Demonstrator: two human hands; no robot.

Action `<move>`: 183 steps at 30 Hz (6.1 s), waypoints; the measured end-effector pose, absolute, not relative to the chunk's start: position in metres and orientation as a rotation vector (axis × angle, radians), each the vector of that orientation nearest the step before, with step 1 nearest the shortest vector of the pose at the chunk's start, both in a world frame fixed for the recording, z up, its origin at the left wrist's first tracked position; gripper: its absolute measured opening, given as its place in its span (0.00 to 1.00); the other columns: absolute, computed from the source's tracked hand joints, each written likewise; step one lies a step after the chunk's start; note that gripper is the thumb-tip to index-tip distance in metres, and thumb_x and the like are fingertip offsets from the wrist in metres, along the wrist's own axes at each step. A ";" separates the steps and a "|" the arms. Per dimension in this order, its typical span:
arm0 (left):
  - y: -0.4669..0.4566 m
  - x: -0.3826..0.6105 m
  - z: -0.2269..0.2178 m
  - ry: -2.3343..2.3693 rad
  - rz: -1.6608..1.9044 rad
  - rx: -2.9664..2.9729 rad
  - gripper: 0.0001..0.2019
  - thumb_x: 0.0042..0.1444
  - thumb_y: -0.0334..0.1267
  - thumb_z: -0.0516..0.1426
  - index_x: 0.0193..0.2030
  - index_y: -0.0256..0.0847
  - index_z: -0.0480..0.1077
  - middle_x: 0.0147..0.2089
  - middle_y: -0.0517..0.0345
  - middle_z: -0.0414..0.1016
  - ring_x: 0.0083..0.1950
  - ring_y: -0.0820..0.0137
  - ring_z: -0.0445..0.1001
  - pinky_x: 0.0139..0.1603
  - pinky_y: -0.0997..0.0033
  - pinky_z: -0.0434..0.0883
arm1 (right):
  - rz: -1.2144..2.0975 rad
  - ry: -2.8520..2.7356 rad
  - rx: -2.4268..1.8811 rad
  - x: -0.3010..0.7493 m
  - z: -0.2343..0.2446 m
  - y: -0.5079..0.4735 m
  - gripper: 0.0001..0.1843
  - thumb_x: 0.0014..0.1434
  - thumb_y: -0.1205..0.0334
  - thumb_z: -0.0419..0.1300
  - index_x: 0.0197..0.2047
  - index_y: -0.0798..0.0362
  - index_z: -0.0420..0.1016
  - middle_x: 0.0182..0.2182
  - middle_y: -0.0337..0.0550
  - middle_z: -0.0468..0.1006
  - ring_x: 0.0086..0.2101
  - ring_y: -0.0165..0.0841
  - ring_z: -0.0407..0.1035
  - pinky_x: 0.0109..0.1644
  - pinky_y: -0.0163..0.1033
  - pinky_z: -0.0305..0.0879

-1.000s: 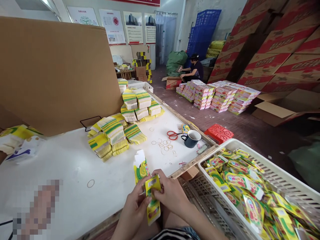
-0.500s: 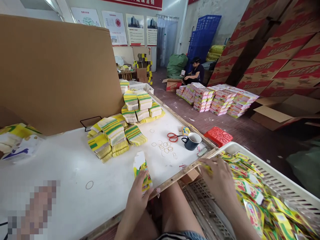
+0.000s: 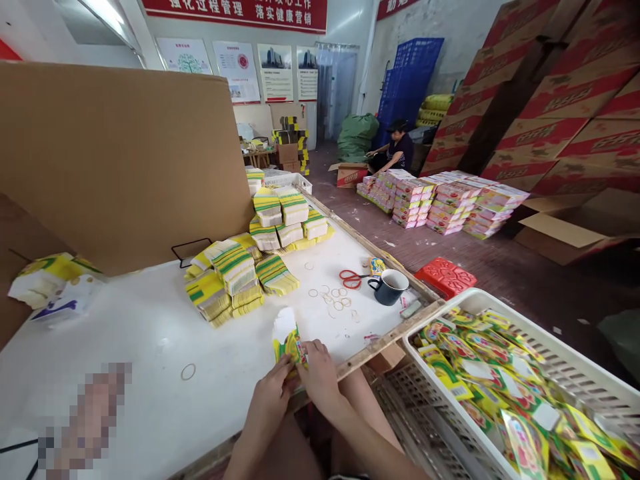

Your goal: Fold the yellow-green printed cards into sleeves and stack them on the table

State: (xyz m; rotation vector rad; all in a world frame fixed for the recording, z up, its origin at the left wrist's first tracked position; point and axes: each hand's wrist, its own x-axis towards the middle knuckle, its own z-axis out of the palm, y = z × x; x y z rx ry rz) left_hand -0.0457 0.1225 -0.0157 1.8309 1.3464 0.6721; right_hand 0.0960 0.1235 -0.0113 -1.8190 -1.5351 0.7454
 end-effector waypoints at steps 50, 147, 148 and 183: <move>0.084 -0.050 0.070 0.791 0.805 0.947 0.30 0.51 0.40 0.62 0.57 0.48 0.51 0.39 0.55 0.79 0.37 0.60 0.79 0.33 0.66 0.73 | 1.481 -1.352 -0.949 0.141 0.069 0.081 0.11 0.59 0.58 0.58 0.44 0.50 0.71 0.31 0.37 0.71 0.29 0.28 0.65 0.31 0.32 0.62; 0.105 -0.047 0.037 0.745 1.009 0.787 0.26 0.46 0.49 0.64 0.52 0.39 0.73 0.48 0.45 0.80 0.48 0.53 0.77 0.49 0.58 0.72 | 1.393 -1.010 -1.098 0.098 0.034 0.092 0.12 0.51 0.56 0.64 0.36 0.52 0.68 0.26 0.38 0.77 0.28 0.32 0.71 0.33 0.36 0.65; 0.103 -0.046 0.038 0.692 0.987 0.767 0.26 0.46 0.48 0.64 0.51 0.39 0.73 0.48 0.45 0.80 0.50 0.53 0.76 0.50 0.58 0.71 | 1.431 -0.984 -1.062 0.099 0.035 0.090 0.12 0.50 0.56 0.65 0.35 0.52 0.69 0.26 0.38 0.78 0.28 0.32 0.71 0.34 0.36 0.65; 0.077 -0.047 0.063 0.602 0.801 0.947 0.18 0.54 0.37 0.61 0.46 0.48 0.55 0.41 0.55 0.78 0.37 0.64 0.79 0.36 0.66 0.71 | 1.492 -1.439 -1.064 0.145 0.064 0.084 0.10 0.61 0.53 0.55 0.40 0.52 0.67 0.23 0.33 0.66 0.24 0.26 0.59 0.27 0.31 0.54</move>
